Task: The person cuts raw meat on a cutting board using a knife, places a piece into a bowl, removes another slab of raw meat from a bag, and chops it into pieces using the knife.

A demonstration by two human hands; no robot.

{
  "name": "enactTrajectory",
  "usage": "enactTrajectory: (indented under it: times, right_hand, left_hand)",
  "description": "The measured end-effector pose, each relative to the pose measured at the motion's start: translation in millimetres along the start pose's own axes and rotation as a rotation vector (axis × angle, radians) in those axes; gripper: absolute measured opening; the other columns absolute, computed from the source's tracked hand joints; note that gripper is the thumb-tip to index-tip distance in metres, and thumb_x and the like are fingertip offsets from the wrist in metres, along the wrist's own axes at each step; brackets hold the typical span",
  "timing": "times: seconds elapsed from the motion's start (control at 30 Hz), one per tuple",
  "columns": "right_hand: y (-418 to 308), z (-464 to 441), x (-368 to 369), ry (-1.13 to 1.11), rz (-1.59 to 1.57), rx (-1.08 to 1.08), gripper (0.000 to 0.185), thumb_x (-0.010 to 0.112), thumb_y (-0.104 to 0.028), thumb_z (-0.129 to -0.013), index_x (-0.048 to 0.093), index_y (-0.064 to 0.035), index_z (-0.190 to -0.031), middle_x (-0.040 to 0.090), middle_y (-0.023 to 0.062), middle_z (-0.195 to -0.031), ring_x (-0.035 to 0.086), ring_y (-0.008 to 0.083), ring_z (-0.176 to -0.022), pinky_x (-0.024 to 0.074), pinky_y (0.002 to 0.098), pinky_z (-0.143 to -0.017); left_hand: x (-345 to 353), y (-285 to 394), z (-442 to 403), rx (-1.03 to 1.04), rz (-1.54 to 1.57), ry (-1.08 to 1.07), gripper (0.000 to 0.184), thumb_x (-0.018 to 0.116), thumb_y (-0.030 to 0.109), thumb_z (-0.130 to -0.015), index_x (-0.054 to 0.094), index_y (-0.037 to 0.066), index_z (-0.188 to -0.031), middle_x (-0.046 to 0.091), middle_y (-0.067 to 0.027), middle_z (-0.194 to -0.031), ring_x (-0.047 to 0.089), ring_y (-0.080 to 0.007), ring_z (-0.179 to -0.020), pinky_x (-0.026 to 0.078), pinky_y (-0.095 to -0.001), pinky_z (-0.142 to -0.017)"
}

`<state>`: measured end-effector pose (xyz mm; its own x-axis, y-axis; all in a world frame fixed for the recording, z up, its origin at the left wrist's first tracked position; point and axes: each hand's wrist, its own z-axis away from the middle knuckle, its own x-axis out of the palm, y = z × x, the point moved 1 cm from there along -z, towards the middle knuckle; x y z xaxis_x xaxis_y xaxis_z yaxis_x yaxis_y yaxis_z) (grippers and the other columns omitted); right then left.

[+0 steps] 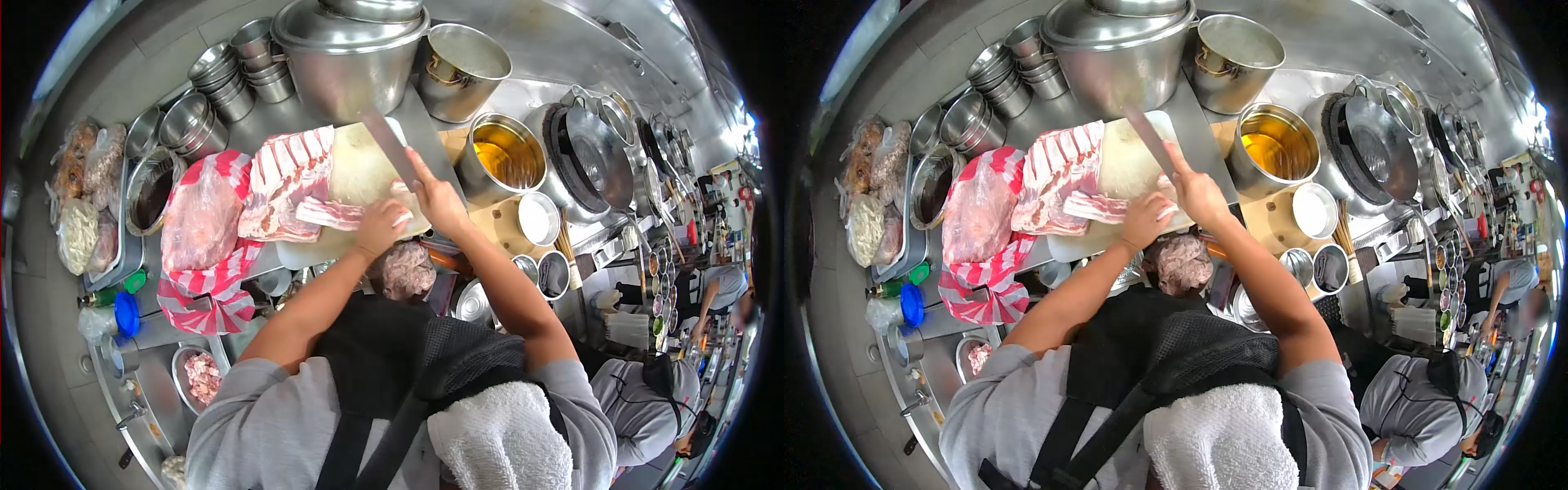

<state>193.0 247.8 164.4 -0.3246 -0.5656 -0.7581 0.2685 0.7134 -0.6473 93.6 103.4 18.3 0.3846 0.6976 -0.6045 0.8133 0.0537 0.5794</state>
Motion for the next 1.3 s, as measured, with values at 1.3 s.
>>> enactTrajectory:
  times: [1.3]
  right_hand:
    - [51,43,54,-0.247,0.077,0.114,0.08,0.052,-0.005,-0.103,0.023,-0.0263,-0.175,0.07,0.0375,-0.088,0.071,0.0557,-0.083,0.0518,0.0658,-0.078]
  left_hand:
    - [-14,0,6,-0.198,-0.188,-0.085,0.042,0.088,0.026,-0.078,0.079,0.014,-0.116,0.075,-0.0001,-0.118,0.068,-0.0263,-0.113,0.05,-0.0442,-0.098]
